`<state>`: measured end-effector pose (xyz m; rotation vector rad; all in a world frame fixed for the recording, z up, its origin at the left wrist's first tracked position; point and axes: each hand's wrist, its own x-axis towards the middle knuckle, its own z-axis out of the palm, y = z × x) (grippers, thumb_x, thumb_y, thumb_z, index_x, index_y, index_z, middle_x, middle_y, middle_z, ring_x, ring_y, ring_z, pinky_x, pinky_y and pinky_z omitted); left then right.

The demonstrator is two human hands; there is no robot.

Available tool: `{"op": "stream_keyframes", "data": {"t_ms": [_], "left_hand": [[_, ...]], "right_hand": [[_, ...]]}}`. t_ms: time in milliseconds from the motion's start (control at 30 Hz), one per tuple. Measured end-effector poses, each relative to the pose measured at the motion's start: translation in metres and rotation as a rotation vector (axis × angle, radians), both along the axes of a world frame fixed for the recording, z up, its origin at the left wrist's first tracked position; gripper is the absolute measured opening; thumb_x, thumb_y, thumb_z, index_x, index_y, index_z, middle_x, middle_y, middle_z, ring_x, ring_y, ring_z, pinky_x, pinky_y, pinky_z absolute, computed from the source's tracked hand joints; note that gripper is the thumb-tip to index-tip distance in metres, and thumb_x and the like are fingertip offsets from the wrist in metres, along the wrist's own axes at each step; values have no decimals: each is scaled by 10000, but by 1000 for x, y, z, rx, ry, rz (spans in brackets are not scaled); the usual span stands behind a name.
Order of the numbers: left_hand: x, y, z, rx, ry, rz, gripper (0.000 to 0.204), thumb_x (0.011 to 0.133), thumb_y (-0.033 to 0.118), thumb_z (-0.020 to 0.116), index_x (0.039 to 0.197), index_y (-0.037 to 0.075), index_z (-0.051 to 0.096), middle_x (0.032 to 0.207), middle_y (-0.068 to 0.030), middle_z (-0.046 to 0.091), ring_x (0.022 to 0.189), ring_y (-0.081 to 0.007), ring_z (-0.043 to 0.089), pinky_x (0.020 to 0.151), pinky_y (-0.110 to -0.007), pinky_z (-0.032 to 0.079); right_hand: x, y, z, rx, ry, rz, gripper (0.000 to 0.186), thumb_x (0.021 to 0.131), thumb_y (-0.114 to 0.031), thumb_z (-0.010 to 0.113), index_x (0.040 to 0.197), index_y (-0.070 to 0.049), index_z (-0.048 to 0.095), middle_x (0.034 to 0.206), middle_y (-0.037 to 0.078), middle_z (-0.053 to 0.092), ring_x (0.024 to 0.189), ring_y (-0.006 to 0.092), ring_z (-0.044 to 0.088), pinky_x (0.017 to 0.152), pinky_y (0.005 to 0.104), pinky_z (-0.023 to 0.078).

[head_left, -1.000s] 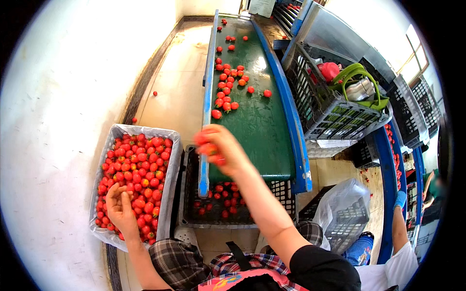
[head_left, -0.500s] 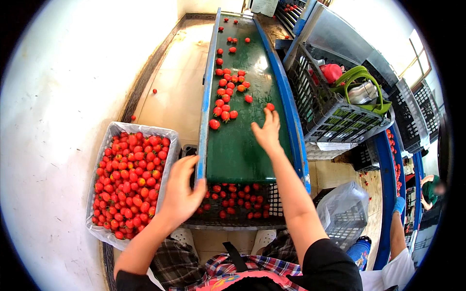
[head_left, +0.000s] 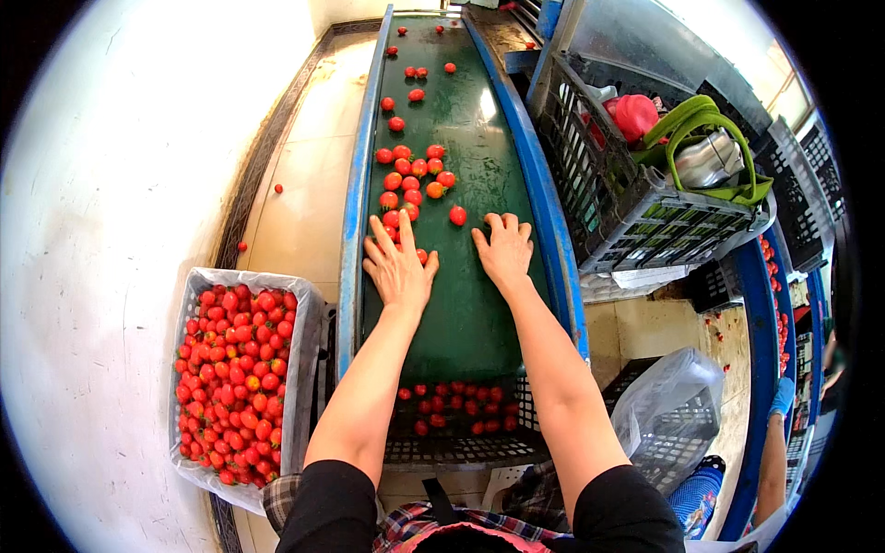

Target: The person picks up red fruits from a moving conveyor belt by hand and places them into a white plastic crate and a black container.

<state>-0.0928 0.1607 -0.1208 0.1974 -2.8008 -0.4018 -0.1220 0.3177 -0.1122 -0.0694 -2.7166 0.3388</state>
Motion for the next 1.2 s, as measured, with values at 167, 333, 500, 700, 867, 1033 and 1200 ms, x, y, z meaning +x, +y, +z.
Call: {"op": "stream_keyframes", "data": {"t_ms": [167, 333, 500, 700, 867, 1033, 1200], "left_hand": [[-47, -12, 28, 80, -221, -98, 997, 626, 443, 737, 1432, 283, 172, 1459, -244, 94, 1178, -414, 391, 833, -446, 482], [-91, -20, 31, 69, -404, -161, 1027, 537, 390, 766, 1405, 260, 231, 1430, -242, 154, 1198, -424, 371, 921, -446, 441], [-99, -31, 34, 209, -512, -286, 977, 502, 337, 770, 1346, 200, 298, 1357, -211, 260, 1212, -435, 339, 985, -460, 381], [-86, -23, 39, 267, -618, -402, 1012, 477, 281, 776, 1358, 200, 286, 1307, -207, 316, 1139, -430, 390, 1000, -435, 357], [-38, -11, 46, 344, -600, -606, 979, 485, 238, 765, 1344, 107, 315, 1292, -203, 328, 1153, -404, 391, 1011, -439, 344], [-3, -20, 38, 945, -657, -638, 773, 613, 153, 728, 1296, 94, 372, 1214, -140, 376, 1050, -258, 480, 857, -358, 471], [47, -45, 56, 1439, -783, -543, 559, 766, 65, 645, 1255, 146, 387, 1052, -39, 496, 924, -157, 533, 683, -294, 525]], "right_hand": [[16, -19, -7, -123, 9, 348, 229, 778, -172, 573, 997, -110, 549, 839, 95, 533, 834, 282, 548, 685, 409, 501], [-19, -28, -16, -104, 8, 310, 493, 759, -152, 626, 1224, -82, 476, 989, 143, 507, 893, 319, 541, 772, 408, 480], [-43, -31, 23, -233, -454, 272, 744, 705, -190, 713, 1355, -186, 352, 1127, 186, 443, 1002, 385, 541, 857, 427, 469], [-40, -37, 23, -239, -586, 133, 916, 596, -249, 796, 1369, -217, 306, 1208, 222, 390, 1048, 379, 535, 909, 431, 449], [-5, 1, 4, -514, -407, 528, 756, 619, -99, 728, 1277, -111, 357, 1127, 199, 465, 951, 316, 565, 848, 396, 479], [43, 2, 16, -1388, -768, 488, 660, 672, 12, 617, 1268, -110, 361, 991, 99, 525, 799, 176, 553, 603, 274, 492], [99, -46, 30, -1693, -543, 299, 526, 739, -8, 534, 1239, -116, 411, 952, 88, 552, 660, 139, 544, 505, 261, 456]]}}
